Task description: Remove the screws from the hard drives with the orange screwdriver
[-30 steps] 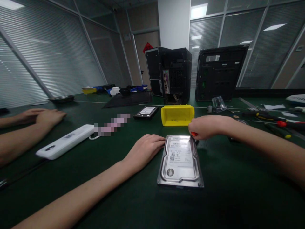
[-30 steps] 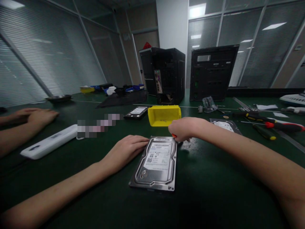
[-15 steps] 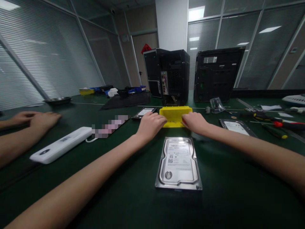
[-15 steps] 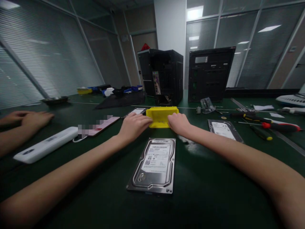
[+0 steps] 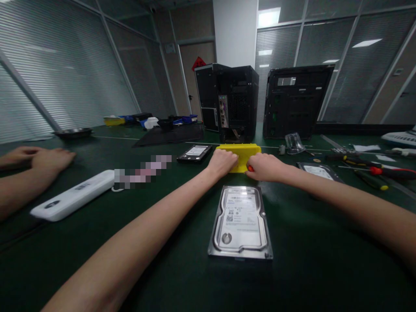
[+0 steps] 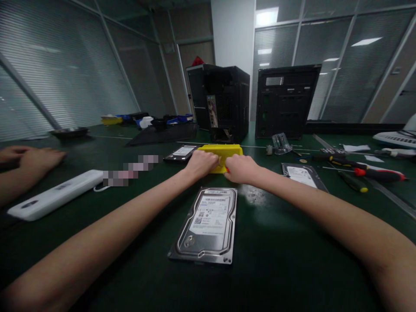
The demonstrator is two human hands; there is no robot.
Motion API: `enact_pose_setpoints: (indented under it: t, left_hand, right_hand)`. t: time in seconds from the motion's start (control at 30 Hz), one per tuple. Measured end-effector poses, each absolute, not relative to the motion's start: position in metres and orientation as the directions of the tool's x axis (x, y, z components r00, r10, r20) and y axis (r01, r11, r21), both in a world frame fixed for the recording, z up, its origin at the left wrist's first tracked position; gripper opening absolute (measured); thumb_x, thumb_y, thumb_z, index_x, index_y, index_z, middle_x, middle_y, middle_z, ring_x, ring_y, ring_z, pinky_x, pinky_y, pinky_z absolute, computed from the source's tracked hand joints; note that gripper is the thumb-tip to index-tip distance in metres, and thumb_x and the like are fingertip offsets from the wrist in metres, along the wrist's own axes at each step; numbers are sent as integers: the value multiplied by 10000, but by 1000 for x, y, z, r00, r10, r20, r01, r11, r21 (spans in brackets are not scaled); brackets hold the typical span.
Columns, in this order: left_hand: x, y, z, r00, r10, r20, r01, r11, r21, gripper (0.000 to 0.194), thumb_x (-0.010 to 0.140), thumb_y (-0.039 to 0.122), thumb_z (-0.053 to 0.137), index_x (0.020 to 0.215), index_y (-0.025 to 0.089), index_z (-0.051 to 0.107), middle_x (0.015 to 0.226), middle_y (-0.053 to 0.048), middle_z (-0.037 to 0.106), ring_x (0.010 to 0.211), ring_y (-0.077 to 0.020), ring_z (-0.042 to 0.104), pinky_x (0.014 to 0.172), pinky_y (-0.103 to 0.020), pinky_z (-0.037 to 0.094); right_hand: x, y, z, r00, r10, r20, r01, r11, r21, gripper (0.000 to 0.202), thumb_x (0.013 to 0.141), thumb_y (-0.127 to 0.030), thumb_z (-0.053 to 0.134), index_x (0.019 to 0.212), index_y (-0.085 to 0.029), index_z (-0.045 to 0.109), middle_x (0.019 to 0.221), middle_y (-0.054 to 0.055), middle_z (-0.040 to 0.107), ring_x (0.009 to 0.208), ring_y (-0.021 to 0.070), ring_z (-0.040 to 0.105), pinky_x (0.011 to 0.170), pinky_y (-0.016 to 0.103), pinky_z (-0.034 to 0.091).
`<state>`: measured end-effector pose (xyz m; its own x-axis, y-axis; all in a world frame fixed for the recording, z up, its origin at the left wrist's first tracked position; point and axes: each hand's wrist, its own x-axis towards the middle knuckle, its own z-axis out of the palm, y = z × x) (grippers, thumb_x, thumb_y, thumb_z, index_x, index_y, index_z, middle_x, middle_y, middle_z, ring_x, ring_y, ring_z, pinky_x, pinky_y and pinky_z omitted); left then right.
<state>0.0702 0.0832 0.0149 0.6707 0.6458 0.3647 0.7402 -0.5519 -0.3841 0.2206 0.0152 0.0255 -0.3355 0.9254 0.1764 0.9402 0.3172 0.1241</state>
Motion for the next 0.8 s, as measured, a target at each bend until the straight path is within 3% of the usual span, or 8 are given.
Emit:
enact_pose_setpoints:
  t: [0.23,0.43,0.57,0.63,0.7,0.8]
  left_hand:
    - [68,77,15,611,699,371,789,-503,-352,234,833,175,477,808,64,682,742,-188,673,737,-259,649,618,-303,418]
    - [37,55,14,626,704,335,779,-553,-294,295,888,311,424,1043,150,616,812,-112,681,727,-226,638,618,-290,418]
    - [0,38,16,807,573,143,561,-819,119,320,923,367,361,1028,206,616,961,-41,657,854,-163,605,730,-254,425]
    - [-12,32,16,857,503,114,469,-852,231,306,923,360,369,1047,201,598,1006,-36,629,911,-150,580,792,-251,417]
    - [-18,28,16,858,497,128,456,-853,254,298,922,362,371,1060,195,575,1016,-38,606,922,-149,563,805,-256,416]
    - [-15,26,16,851,507,135,484,-858,172,292,930,368,338,1024,191,551,979,-31,588,863,-145,556,757,-257,422]
  right_hand:
    - [213,5,31,-438,879,186,894,448,-16,313,768,-384,469,869,-160,662,821,107,647,728,205,588,580,285,371]
    - [205,6,18,-579,784,224,779,613,-134,279,797,-305,448,922,-173,659,872,95,657,782,177,587,651,269,379]
    - [205,7,15,-594,775,214,772,625,-120,297,802,-316,447,968,-182,654,924,101,653,837,197,589,671,280,385]
    - [207,7,17,-581,793,185,792,603,-99,303,806,-318,438,954,-173,660,911,104,659,825,203,594,652,279,382]
    - [210,7,19,-564,811,156,812,579,-77,304,806,-317,440,941,-163,665,902,110,663,823,208,598,636,277,376]
    - [211,7,21,-558,821,117,823,566,-46,307,810,-326,437,948,-173,665,892,107,664,815,204,599,618,271,368]
